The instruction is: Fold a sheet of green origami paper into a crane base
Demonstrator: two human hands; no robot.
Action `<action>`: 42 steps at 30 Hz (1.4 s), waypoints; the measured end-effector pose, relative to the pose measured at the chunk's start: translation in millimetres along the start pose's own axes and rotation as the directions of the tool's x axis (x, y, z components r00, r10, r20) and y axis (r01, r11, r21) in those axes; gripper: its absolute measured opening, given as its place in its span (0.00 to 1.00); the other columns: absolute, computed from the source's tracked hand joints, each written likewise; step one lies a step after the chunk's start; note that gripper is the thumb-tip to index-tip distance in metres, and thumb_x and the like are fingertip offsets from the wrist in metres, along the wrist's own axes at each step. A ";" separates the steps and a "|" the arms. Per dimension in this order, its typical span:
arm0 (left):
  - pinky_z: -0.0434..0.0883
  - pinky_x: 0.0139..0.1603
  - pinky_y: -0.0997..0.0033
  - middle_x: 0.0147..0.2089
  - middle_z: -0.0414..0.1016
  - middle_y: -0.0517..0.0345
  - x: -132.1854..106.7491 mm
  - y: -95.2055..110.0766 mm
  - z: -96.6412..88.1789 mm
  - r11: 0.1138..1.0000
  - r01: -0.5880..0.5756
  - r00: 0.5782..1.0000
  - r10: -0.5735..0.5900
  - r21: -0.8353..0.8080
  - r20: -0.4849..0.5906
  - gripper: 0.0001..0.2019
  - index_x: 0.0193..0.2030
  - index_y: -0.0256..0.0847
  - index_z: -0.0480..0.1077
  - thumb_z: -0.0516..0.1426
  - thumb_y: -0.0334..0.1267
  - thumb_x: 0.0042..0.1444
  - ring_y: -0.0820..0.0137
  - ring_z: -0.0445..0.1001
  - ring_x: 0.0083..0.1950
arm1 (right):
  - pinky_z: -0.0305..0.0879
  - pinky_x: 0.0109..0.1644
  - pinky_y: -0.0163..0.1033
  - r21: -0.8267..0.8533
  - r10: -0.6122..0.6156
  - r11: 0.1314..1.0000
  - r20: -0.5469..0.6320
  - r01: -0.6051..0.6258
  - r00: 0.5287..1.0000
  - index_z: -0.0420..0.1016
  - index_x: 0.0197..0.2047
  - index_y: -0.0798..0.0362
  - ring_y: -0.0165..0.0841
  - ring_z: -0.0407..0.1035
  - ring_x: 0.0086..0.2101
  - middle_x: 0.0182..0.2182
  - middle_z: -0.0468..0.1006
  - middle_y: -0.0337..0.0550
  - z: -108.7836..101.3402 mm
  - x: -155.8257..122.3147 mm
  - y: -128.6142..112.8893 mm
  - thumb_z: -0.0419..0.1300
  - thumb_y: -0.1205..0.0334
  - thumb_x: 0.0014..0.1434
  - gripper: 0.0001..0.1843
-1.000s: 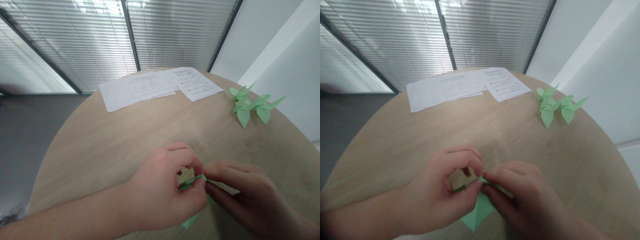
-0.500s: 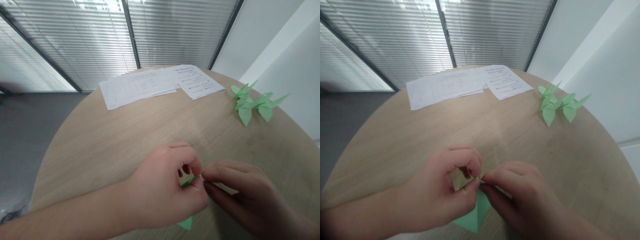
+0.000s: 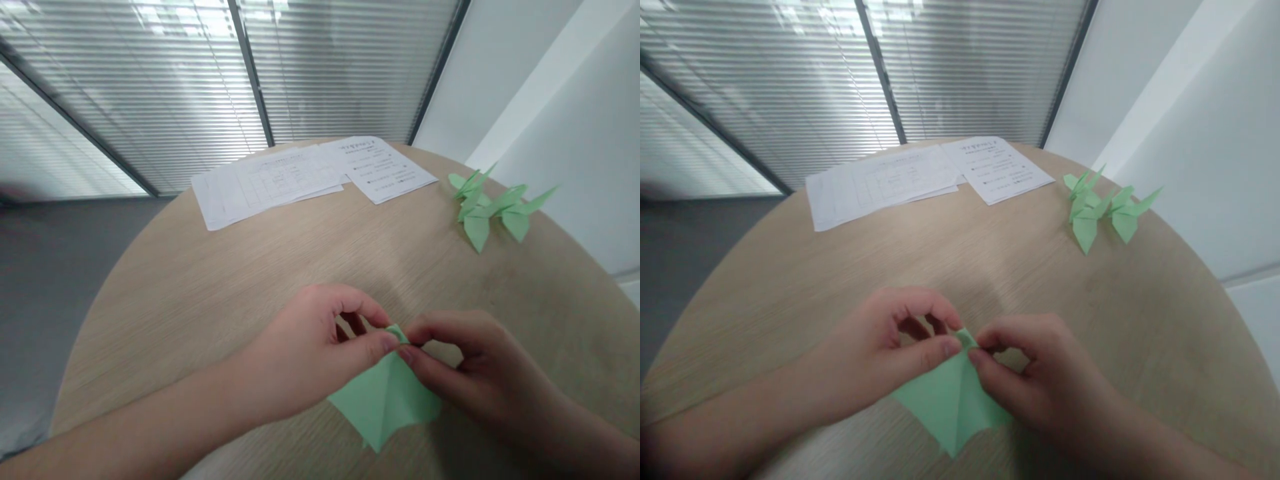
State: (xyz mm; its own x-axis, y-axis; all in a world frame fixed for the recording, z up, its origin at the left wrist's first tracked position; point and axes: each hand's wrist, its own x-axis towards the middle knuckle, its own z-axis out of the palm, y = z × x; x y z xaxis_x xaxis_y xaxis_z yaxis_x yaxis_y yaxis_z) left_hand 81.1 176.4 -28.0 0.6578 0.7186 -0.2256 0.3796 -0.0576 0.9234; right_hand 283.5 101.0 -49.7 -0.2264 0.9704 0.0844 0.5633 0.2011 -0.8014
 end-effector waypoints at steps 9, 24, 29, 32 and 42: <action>0.70 0.33 0.77 0.29 0.78 0.62 -8.8 3.1 3.9 0.949 -0.271 0.957 0.283 0.161 -0.062 0.07 0.30 0.40 0.77 0.61 0.31 0.59 0.74 0.76 0.31 | 0.68 0.25 0.29 0.013 -0.043 0.999 -0.005 0.043 0.999 0.82 0.33 0.46 0.29 0.75 0.23 0.24 0.83 0.35 -1.3 -4.1 -1.4 0.62 0.59 0.66 0.10; 0.58 0.25 0.75 0.26 0.68 0.63 15.3 -22.3 -2.2 0.972 -0.001 0.995 -0.024 0.234 0.102 0.19 0.33 0.38 0.76 0.52 0.48 0.66 0.74 0.64 0.27 | 0.64 0.28 0.34 0.449 0.287 0.851 0.034 -0.271 0.957 0.80 0.34 0.52 0.32 0.69 0.27 0.27 0.78 0.41 -3.3 14.4 25.2 0.64 0.47 0.61 0.16; 0.58 0.26 0.74 0.26 0.65 0.64 19.1 -31.8 4.3 0.987 -0.043 0.986 0.016 0.156 0.167 0.20 0.32 0.38 0.73 0.51 0.50 0.67 0.74 0.63 0.27 | 0.60 0.29 0.35 0.509 0.276 0.815 0.077 -0.276 0.958 0.81 0.34 0.52 0.31 0.65 0.27 0.27 0.76 0.41 3.3 17.3 32.3 0.65 0.45 0.60 0.17; 0.60 0.28 0.74 0.26 0.68 0.63 20.2 -33.0 5.9 0.971 -0.105 0.986 0.075 0.216 0.146 0.21 0.32 0.38 0.72 0.49 0.49 0.69 0.74 0.65 0.28 | 0.54 0.26 0.35 0.511 0.319 0.804 0.063 -0.305 0.946 0.77 0.29 0.53 0.29 0.59 0.24 0.23 0.69 0.37 7.0 19.3 37.4 0.66 0.43 0.57 0.20; 0.58 0.32 0.70 0.26 0.67 0.60 19.9 -29.4 11.6 0.763 -0.261 0.955 0.295 0.591 0.041 0.20 0.28 0.40 0.65 0.47 0.43 0.70 0.71 0.66 0.29 | 0.48 0.25 0.35 0.479 0.364 0.825 -0.046 -0.299 0.930 0.68 0.24 0.52 0.27 0.53 0.23 0.21 0.62 0.33 13.3 25.6 40.0 0.67 0.39 0.51 0.24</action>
State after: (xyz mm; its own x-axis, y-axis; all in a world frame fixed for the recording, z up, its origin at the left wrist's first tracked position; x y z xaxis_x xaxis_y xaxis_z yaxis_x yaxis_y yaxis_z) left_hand 90.6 184.4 -63.3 0.7664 0.6408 0.0448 0.5023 -0.6414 0.5799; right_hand 289.7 132.1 -87.5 0.0307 0.9821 -0.1860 0.1524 -0.1886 -0.9702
